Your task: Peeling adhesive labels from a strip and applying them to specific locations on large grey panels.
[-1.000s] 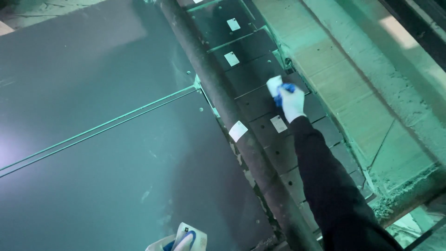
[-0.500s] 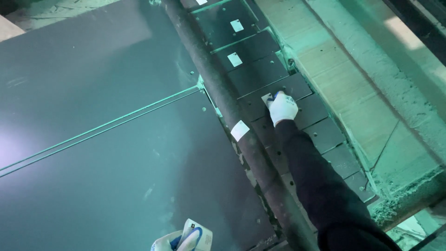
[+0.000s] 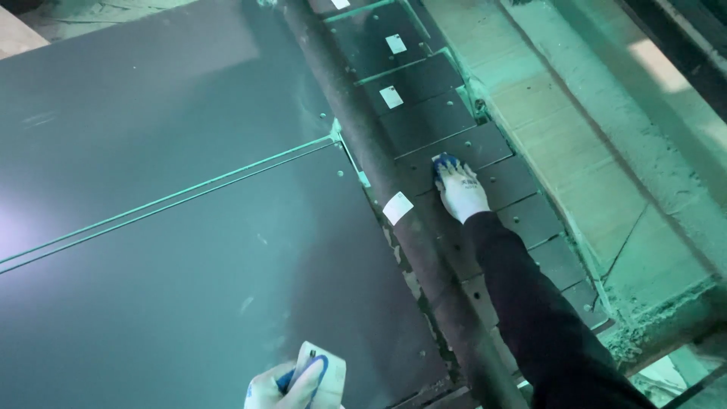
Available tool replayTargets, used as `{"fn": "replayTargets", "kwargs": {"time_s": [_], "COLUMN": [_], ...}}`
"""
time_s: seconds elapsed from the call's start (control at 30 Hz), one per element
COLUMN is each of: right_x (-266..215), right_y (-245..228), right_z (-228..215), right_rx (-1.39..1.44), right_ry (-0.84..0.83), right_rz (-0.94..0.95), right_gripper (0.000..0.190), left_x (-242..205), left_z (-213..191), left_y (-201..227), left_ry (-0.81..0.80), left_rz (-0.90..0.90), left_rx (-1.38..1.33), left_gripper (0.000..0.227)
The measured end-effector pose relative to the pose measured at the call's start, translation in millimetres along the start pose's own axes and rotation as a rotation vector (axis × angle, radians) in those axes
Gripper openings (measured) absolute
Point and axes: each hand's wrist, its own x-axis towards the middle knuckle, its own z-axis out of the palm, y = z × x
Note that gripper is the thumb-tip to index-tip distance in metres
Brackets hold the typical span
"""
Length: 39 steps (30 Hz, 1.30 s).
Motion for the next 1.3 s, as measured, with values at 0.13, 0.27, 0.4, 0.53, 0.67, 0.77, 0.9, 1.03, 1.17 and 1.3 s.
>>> {"fn": "replayTargets", "kwargs": {"time_s": [0.13, 0.27, 0.4, 0.53, 0.67, 0.77, 0.9, 1.03, 1.17, 1.3], "right_x": [-1.2, -32.8, -153.6, -288.2, -374.5, -408.5, -428.8, -431.3, -441.6, -444.6], "right_y": [-6.9, -35.4, -138.8, -223.2, -269.2, -292.8, -319.2, -311.7, -323.3, -316.8], "right_z": [-9.0, -72.1, -163.2, -203.5, -213.3, -214.9, -217.1, -191.7, -198.7, -187.9], "right_rx": [-0.030, 0.041, 1.029, 2.293, 1.442, 1.400, 1.325, 1.392, 1.399, 1.428], "right_ry": [-0.041, -0.065, 0.316, -0.328, -0.009, 0.043, 0.214, 0.295, 0.299, 0.342], "right_rz": [-0.016, 0.147, 0.106, 0.205, -0.079, 0.086, 0.251, 0.210, 0.212, 0.203], "right_gripper": [0.071, 0.060, 0.037, 0.084, 0.057, 0.045, 0.032, 0.029, 0.030, 0.029], "left_x": [18.4, 31.5, 33.5, 33.1, 52.4, 97.9, 23.1, -16.8, -16.9, -28.4], "left_z": [-18.6, -5.3, -5.5, -13.5, -14.8, -7.6, -49.3, -84.2, -84.0, -79.0], "left_y": [42.5, 31.7, 35.1, 58.0, 44.0, -16.6, 52.8, 71.4, 68.5, 78.0], "left_ry": [-0.345, -0.347, -0.492, -0.514, -0.424, -0.920, -0.369, -0.708, -0.702, -0.644], "left_rz": [-0.215, -0.042, 0.301, 0.556, 1.158, 1.012, 1.143, 0.640, 0.529, 0.379], "left_rx": [-0.056, -0.040, -0.084, 0.207, 0.338, -0.037, 0.323, 0.081, 0.018, -0.006], "left_gripper": [0.055, 0.039, 0.027, 0.022, 0.047, 0.037, 0.058, 0.094, 0.082, 0.046]}}
